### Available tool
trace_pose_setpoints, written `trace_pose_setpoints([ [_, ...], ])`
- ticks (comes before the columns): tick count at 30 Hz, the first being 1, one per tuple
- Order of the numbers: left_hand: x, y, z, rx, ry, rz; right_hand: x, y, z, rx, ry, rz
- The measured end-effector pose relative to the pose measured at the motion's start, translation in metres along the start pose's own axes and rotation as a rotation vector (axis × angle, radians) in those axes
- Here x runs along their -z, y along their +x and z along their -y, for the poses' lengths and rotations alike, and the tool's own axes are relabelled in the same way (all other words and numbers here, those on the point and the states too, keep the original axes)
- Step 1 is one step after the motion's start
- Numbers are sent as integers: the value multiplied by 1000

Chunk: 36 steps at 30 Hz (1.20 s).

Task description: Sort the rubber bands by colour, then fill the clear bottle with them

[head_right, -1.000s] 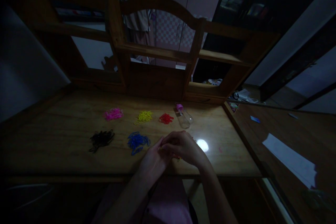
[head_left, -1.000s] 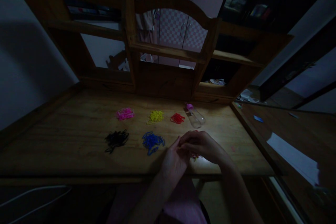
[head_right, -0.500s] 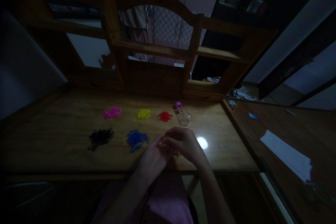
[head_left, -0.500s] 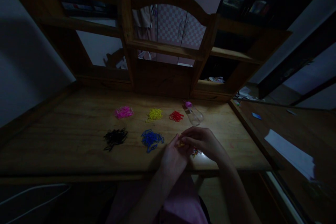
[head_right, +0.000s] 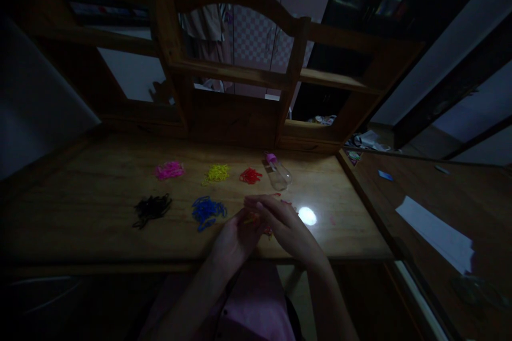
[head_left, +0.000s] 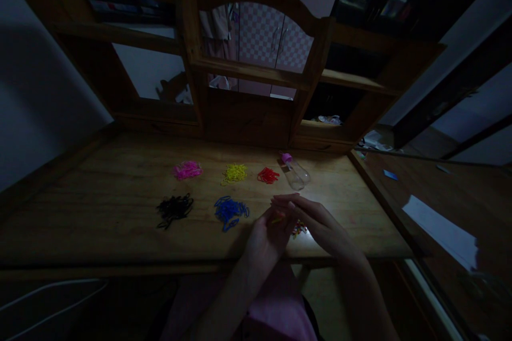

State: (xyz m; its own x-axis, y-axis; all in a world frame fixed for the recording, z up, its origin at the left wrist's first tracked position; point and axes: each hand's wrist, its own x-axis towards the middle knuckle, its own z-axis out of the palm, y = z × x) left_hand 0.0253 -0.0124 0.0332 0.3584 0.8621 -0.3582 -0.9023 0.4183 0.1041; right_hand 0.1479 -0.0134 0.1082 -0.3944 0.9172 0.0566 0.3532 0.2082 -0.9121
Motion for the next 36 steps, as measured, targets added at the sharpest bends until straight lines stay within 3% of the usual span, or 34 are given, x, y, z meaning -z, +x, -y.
trace_pose_setpoints([
  [2, 0, 0, -1, 39, -58, 20, -1, -2, 1, 61, -62, -42],
  [5, -1, -2, -4, 89, -94, 81, -3, -4, -1, 172, -260, -261],
  [7, -2, -3, -7, 105, -99, 151, -5, -7, -5, 181, -382, -335],
  [12, -4, -4, -7, 74, -112, 177, -20, -15, -10, 57, -540, -207],
  [19, -7, -9, 6, 47, -73, 125, -35, -16, -9, -93, -689, -226],
  [31, -11, -12, 3, 102, -48, 42, -20, -17, 3, 43, -879, -124],
  [36, -17, -18, 2, 43, 36, 43, -14, -19, 9, 151, -853, -53],
])
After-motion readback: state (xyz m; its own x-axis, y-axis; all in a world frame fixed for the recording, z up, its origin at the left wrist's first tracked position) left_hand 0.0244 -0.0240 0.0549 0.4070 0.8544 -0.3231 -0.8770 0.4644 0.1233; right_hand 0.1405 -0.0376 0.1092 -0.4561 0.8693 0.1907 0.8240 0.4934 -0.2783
